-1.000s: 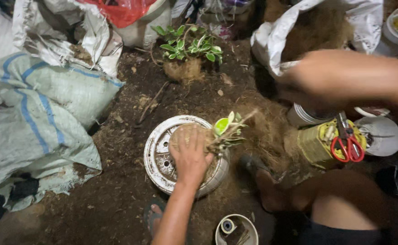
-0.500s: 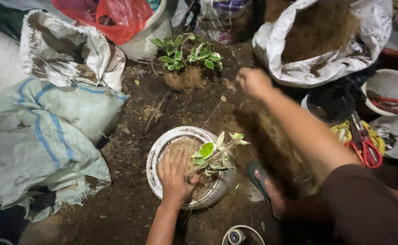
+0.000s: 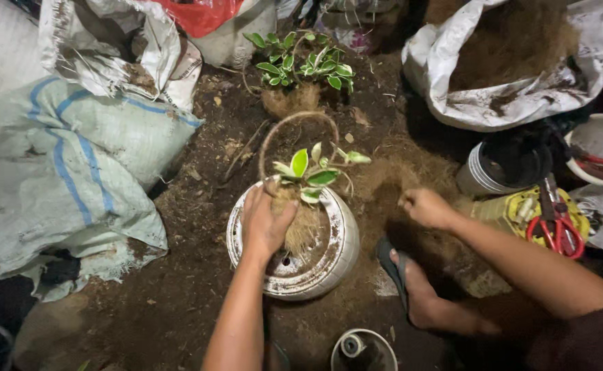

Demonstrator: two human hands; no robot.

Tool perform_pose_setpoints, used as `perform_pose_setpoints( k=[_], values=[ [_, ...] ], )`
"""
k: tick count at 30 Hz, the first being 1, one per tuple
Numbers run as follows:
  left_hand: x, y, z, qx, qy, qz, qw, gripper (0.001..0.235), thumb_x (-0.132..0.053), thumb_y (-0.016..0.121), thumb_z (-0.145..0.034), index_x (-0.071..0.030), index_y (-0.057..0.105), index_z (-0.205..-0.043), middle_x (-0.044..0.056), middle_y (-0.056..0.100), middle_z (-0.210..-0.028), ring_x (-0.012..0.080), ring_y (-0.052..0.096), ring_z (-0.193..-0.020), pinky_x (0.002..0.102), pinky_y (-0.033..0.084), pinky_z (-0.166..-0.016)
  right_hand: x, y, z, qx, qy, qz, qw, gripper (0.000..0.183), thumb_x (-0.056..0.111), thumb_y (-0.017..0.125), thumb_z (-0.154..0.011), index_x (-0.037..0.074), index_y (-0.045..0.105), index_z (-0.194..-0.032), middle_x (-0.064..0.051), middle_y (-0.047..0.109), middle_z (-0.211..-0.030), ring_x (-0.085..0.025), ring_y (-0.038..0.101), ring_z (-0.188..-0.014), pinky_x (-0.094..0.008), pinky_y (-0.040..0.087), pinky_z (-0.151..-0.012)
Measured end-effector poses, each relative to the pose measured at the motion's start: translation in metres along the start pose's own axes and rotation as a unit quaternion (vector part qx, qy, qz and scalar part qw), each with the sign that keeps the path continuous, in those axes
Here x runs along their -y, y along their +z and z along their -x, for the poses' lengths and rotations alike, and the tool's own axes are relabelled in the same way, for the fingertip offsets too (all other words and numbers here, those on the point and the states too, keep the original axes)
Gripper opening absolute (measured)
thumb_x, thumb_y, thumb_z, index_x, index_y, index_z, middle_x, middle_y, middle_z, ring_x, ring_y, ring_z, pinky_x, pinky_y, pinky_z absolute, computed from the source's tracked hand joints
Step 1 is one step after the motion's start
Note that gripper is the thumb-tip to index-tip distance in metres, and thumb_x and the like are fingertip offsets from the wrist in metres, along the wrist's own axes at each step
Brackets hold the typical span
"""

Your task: The person wraps a small potted plant with coconut fiber by hand, pressing and shaping the fiber around the base and stem. They adjust the plant's position and continue to pack the fiber to form a neat, rounded base.

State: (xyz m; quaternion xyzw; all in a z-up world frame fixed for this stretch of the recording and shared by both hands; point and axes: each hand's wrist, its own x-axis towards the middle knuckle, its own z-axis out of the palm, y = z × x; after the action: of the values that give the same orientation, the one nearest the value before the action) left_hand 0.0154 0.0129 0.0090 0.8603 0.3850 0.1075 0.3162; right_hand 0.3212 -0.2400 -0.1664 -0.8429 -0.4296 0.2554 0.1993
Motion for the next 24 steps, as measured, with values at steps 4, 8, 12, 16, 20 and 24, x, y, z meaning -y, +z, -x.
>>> perform_pose_setpoints(
  k=[4, 8, 12, 16, 20, 24],
  values=[
    [0.005, 0.009, -0.002, -0.015, 0.007, -0.009, 1.0, 0.069, -0.05, 0.065, -0.084, -0.012, 0.056, -0.141, 0.016, 0.052, -0.149, 0.0383, 0.039, -0.144, 0.056, 0.031, -0.113, 0.07, -0.011, 0.048, -0.022, -0.001, -0.088, 0.996, 0.032, 0.025, 0.062, -0.097, 0.01, 0.068, -0.124, -0.011, 0.072, -0.113, -0.024, 0.07, -0.094, -0.04, 0.054, -0.082],
    [0.012, 0.013, 0.002, -0.026, 0.028, -0.013, 0.999, 0.063, -0.049, 0.066, -0.086, -0.014, 0.059, -0.138, 0.015, 0.053, -0.15, 0.04, 0.036, -0.145, 0.056, 0.029, -0.114, 0.155, 0.011, 0.031, -0.086, -0.11, -0.324, 0.936, 0.036, 0.021, 0.064, -0.097, 0.009, 0.069, -0.13, -0.003, 0.075, -0.114, -0.012, 0.069, -0.098, -0.03, 0.054, -0.085],
    [0.009, 0.014, 0.005, -0.039, 0.038, -0.005, 0.998, 0.065, -0.05, 0.066, -0.086, -0.014, 0.058, -0.139, 0.016, 0.052, -0.15, 0.0403, 0.036, -0.144, 0.055, 0.031, -0.115, 0.184, 0.033, -0.001, -0.006, -0.071, -0.409, 0.91, 0.033, 0.026, 0.075, -0.095, 0.0, 0.073, -0.115, -0.006, 0.067, -0.092, -0.014, 0.057, -0.083, -0.031, 0.048, -0.075],
    [0.008, 0.011, 0.004, -0.035, 0.011, 0.002, 0.999, 0.064, -0.048, 0.066, -0.084, -0.015, 0.059, -0.139, 0.016, 0.051, -0.15, 0.0401, 0.035, -0.145, 0.055, 0.031, -0.115, 0.183, 0.04, -0.019, -0.056, -0.172, -0.369, 0.912, 0.029, 0.025, 0.077, -0.095, 0.0, 0.074, -0.109, -0.006, 0.068, -0.103, -0.016, 0.063, -0.097, -0.031, 0.05, -0.086],
    [0.007, 0.013, 0.005, -0.04, 0.025, -0.001, 0.999, 0.066, -0.048, 0.067, -0.085, -0.012, 0.058, -0.139, 0.017, 0.05, -0.151, 0.0392, 0.037, -0.145, 0.056, 0.032, -0.114, 0.17, 0.023, -0.016, -0.002, -0.222, -0.348, 0.911, 0.02, 0.023, 0.072, -0.1, 0.003, 0.071, -0.105, -0.005, 0.071, -0.099, -0.012, 0.065, -0.093, -0.029, 0.053, -0.088],
    [0.009, 0.014, 0.004, -0.023, 0.009, 0.001, 1.0, 0.065, -0.048, 0.065, -0.084, -0.013, 0.059, -0.139, 0.016, 0.049, -0.152, 0.0397, 0.033, -0.147, 0.06, 0.028, -0.113, 0.161, 0.006, -0.006, 0.232, -0.102, -0.778, 0.575, 0.011, 0.011, 0.064, -0.098, 0.002, 0.065, -0.104, -0.006, 0.063, -0.091, -0.01, 0.053, -0.069, -0.026, 0.046, -0.063]
  ],
)
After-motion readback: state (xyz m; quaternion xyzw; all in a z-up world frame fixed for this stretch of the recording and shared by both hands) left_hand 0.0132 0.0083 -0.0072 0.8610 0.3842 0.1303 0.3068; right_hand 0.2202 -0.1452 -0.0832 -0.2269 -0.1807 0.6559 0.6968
